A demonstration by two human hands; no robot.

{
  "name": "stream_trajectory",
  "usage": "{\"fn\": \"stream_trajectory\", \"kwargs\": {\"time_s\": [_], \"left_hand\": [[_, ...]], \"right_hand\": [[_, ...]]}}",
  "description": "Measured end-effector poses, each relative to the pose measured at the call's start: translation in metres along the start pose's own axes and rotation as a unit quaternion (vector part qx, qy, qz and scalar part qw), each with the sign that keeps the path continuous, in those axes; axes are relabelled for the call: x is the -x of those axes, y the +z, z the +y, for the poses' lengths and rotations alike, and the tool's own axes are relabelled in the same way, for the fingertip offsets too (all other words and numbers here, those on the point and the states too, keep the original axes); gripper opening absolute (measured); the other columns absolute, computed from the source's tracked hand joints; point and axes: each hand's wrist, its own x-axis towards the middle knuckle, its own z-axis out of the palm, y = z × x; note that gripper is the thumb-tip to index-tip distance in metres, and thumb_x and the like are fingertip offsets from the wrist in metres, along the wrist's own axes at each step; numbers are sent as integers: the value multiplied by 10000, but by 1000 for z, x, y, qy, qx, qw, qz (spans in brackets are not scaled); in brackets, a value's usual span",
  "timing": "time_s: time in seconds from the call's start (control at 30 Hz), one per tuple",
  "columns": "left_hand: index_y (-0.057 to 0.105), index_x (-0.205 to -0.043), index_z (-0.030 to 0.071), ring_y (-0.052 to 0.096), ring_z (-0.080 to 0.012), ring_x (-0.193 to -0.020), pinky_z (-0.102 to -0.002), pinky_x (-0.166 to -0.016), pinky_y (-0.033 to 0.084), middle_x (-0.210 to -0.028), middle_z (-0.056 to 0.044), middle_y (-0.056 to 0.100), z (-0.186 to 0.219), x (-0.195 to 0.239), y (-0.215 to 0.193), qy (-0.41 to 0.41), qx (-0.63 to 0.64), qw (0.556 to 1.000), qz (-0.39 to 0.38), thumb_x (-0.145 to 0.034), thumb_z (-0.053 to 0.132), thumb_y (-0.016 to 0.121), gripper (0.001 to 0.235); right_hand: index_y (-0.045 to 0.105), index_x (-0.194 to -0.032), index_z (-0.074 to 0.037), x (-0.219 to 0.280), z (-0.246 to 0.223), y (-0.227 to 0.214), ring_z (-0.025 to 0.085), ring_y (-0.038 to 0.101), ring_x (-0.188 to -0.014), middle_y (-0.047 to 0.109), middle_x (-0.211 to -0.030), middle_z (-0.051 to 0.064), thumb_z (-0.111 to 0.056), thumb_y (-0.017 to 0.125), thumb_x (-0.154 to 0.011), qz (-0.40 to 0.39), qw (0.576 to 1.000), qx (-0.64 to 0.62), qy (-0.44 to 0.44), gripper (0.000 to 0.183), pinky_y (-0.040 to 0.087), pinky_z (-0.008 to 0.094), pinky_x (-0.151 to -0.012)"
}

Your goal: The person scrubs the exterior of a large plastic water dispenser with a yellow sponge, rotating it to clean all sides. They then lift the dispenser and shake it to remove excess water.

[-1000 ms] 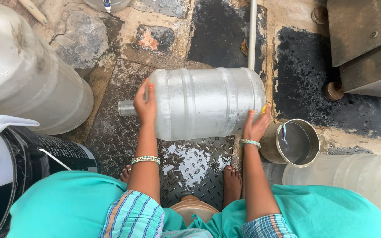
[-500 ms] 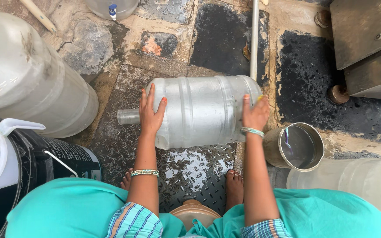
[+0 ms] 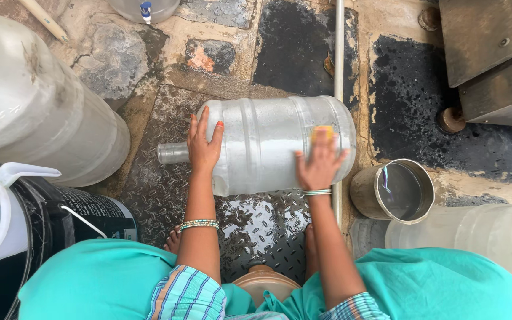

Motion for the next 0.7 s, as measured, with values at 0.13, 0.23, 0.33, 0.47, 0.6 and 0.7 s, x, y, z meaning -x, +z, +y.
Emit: {"fn": "stream_trajectory", "kwargs": {"time_s": [0.13,0.23,0.33,0.47,0.6,0.7], "left_hand": [[386,-1531,440,241,-408,-1517,-544,-1192,273,-1669,-111,245,5,-2,0,-20,-5,1000,-6,-918,635,567,668],[384,-1529,441,246,-404,-1512,-535,-1193,269,-1667,-109,244,8,-6,-1,-27,-6,1000,-6,-918,624,566,664],[386,-1529,435,262,-413,-1498,-535,-1192,265,-1669,-110,252,5,-6,-1,-29,-16,999,-6,-920,620,564,661],[421,-1530,410,308,-418,-1492,-530,-1185,299,-1646,-168,299,3,-10,3,11,8,1000,14,-926,607,587,657],[473,-1514,357,353,-391,-1478,-500,-1172,338,-1612,-196,351,-1,-20,6,37,19,999,32,-919,604,615,659],[509,-1478,310,428,-348,-1459,-466,-1164,379,-1582,-147,429,-12,-22,6,9,122,992,38,-920,592,589,630]], "right_hand": [[151,-1627,-70,1,51,-2,286,52,-1590,120,-1719,126,-698,125,-1008,28,986,-56,155,882,-105,560,-1234],[123,-1640,21,17,2,11,377,12,-1585,65,-1722,259,-689,133,-1080,69,994,-53,68,905,-70,556,-1268],[128,-1613,-29,56,-82,25,375,52,-1570,115,-1675,230,-734,305,-965,-70,980,-101,-158,974,-43,583,-1238],[142,-1621,-125,81,-126,39,256,68,-1562,140,-1692,90,-761,268,-932,-98,941,-20,-324,946,-86,609,-1206],[126,-1632,-97,56,-41,45,250,40,-1579,113,-1720,74,-740,259,-991,-60,979,-42,-191,918,-105,577,-1238],[137,-1643,-67,32,48,34,314,32,-1599,113,-1738,137,-713,363,-982,32,998,41,20,952,-10,557,-1294]]}}
